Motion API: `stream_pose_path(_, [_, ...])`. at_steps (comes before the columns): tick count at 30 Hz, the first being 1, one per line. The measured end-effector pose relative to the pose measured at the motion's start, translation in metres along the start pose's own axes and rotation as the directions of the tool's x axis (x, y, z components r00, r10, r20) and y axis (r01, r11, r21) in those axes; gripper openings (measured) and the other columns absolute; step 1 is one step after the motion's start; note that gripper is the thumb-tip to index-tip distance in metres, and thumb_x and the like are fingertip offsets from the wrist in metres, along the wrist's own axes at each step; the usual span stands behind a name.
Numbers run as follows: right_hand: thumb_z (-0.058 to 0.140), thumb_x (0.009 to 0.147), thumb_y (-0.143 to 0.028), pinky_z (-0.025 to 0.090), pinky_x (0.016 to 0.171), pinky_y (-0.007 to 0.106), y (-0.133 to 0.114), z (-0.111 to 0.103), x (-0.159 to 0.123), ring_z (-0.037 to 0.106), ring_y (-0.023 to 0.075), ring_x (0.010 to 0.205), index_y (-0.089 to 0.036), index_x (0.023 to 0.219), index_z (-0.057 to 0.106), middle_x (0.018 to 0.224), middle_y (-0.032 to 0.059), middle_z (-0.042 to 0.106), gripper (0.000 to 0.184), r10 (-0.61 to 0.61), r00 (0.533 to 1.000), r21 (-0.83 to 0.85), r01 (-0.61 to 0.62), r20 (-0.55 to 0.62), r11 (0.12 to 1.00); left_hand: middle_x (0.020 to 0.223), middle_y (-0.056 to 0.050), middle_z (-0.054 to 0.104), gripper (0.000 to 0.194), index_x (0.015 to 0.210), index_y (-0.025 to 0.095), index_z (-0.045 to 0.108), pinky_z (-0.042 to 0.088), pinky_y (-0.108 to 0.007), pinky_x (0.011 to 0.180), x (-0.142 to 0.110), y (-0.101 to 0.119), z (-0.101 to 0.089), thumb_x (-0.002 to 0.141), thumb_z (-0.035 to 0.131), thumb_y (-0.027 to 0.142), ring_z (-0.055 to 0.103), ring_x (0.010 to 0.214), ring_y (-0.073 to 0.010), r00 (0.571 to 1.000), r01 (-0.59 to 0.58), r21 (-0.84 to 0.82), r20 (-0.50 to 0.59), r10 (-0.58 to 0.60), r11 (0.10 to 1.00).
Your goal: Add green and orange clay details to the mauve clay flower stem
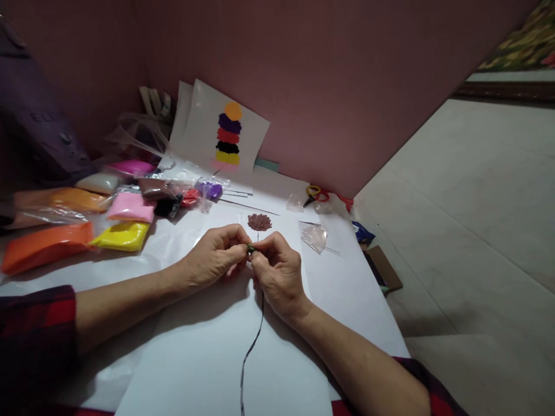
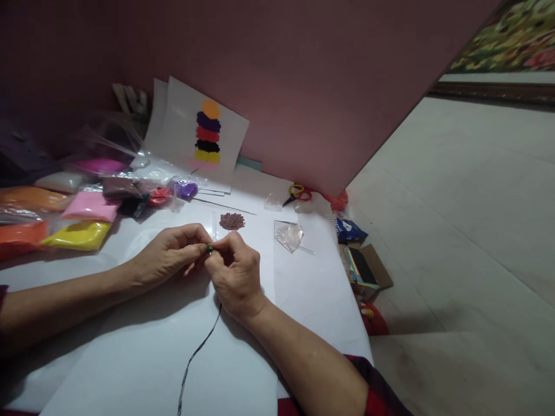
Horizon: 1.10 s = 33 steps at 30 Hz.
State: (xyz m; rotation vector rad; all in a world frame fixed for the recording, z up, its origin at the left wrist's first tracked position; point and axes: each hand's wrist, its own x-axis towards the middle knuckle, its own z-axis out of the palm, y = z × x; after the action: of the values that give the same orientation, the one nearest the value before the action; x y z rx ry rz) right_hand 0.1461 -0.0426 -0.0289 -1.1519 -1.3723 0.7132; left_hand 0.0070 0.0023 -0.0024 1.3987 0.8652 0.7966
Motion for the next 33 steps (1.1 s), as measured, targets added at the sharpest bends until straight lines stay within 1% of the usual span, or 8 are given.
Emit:
stream_pose_path(2, [0.058, 0.076, -0.020, 0.040, 0.040, 0.020, 0.000, 0.000, 0.002, 0.047, 0.0081, 0.044, -0.021, 0.077, 0.055, 0.058, -0.0070, 0.053, 0.003, 0.084, 0.996, 0.119, -0.085, 0.017, 0.989, 0.043, 0.007, 0.053, 0.011, 0.071, 0.017, 0.055, 0.032, -0.016, 0.036, 0.001, -0.001, -0.001, 0.069, 0.059, 0.026, 0.043, 0.035, -0.0065, 1.000, 0.008, -0.028, 0.004, -0.008, 1.000])
stream_pose_path(6, [0.059, 0.071, -0.018, 0.041, 0.033, 0.019, -0.006, -0.002, 0.007, 0.047, 0.0071, 0.036, -0.020, 0.074, 0.054, 0.057, -0.0077, 0.058, 0.006, 0.238, 0.966, 0.326, -0.260, 0.104, 0.909, 0.043, 0.007, 0.054, 0.007, 0.070, 0.017, 0.055, 0.034, -0.015, 0.035, 0.002, -0.002, -0.002, 0.072, 0.059, 0.023, 0.044, 0.034, -0.0062, 0.999, 0.031, -0.061, 0.032, -0.029, 0.998])
stream_pose_path(11, [0.059, 0.068, -0.019, 0.041, 0.031, 0.018, -0.009, -0.004, 0.013, 0.045, 0.0062, 0.034, -0.020, 0.074, 0.054, 0.057, -0.0067, 0.062, 0.008, 0.304, 0.942, 0.414, -0.335, 0.141, 0.847, 0.046, 0.006, 0.056, 0.008, 0.073, 0.017, 0.055, 0.037, -0.016, 0.035, 0.001, -0.001, -0.003, 0.077, 0.060, 0.023, 0.046, 0.035, -0.0067, 0.997, 0.042, -0.107, 0.072, -0.035, 0.993])
stream_pose_path(14, [0.060, 0.069, -0.019, 0.039, 0.031, 0.018, -0.008, -0.004, 0.012, 0.045, 0.0065, 0.035, -0.019, 0.075, 0.056, 0.057, -0.0066, 0.060, 0.007, 0.279, 0.956, 0.375, -0.293, 0.091, 0.880, 0.050, 0.005, 0.058, 0.013, 0.077, 0.016, 0.057, 0.039, -0.016, 0.038, 0.001, 0.000, -0.005, 0.082, 0.061, 0.027, 0.050, 0.039, -0.0070, 0.993, 0.042, -0.121, 0.117, -0.028, 0.992])
stream_pose_path(17, [0.062, 0.073, -0.020, 0.037, 0.033, 0.019, -0.006, -0.002, 0.008, 0.044, 0.0072, 0.038, -0.019, 0.077, 0.056, 0.054, -0.0075, 0.055, 0.006, 0.186, 0.982, 0.301, -0.189, 0.038, 0.935, 0.052, 0.004, 0.059, 0.023, 0.077, 0.015, 0.057, 0.039, -0.016, 0.040, 0.001, 0.000, -0.006, 0.085, 0.062, 0.036, 0.050, 0.040, -0.0064, 0.990, 0.050, -0.137, 0.140, -0.030, 0.989])
stream_pose_path(20, [0.061, 0.080, -0.020, 0.037, 0.039, 0.019, -0.003, -0.001, 0.004, 0.045, 0.0069, 0.043, -0.020, 0.080, 0.058, 0.060, -0.0062, 0.055, 0.003, 0.097, 0.995, 0.212, -0.098, 0.018, 0.972, 0.051, 0.005, 0.058, 0.025, 0.075, 0.015, 0.056, 0.038, -0.016, 0.040, 0.001, -0.002, -0.006, 0.085, 0.063, 0.037, 0.049, 0.039, -0.0059, 0.992, 0.040, -0.135, 0.125, -0.023, 0.990])
stream_pose_path(26, [0.063, 0.086, -0.029, 0.042, 0.050, 0.023, -0.002, 0.000, 0.003, 0.052, 0.0097, 0.056, -0.020, 0.085, 0.058, 0.069, -0.0032, 0.058, 0.011, 0.058, 0.998, 0.128, -0.060, 0.018, 0.990, 0.049, 0.006, 0.057, 0.017, 0.074, 0.015, 0.057, 0.037, -0.015, 0.039, 0.002, -0.002, -0.005, 0.079, 0.065, 0.029, 0.048, 0.039, -0.0055, 0.998, 0.022, -0.136, 0.062, -0.013, 0.990])
stream_pose_path(33, [0.059, 0.082, -0.020, 0.040, 0.051, 0.024, -0.006, 0.000, 0.003, 0.047, 0.0090, 0.053, -0.019, 0.077, 0.056, 0.063, -0.0051, 0.053, 0.005, 0.001, 1.000, 0.025, -0.001, -0.018, 1.000, 0.039, 0.008, 0.053, 0.018, 0.080, 0.014, 0.058, 0.037, -0.016, 0.040, 0.001, -0.001, -0.003, 0.076, 0.064, 0.030, 0.047, 0.035, -0.0067, 0.999, 0.016, -0.042, 0.033, -0.015, 0.999])
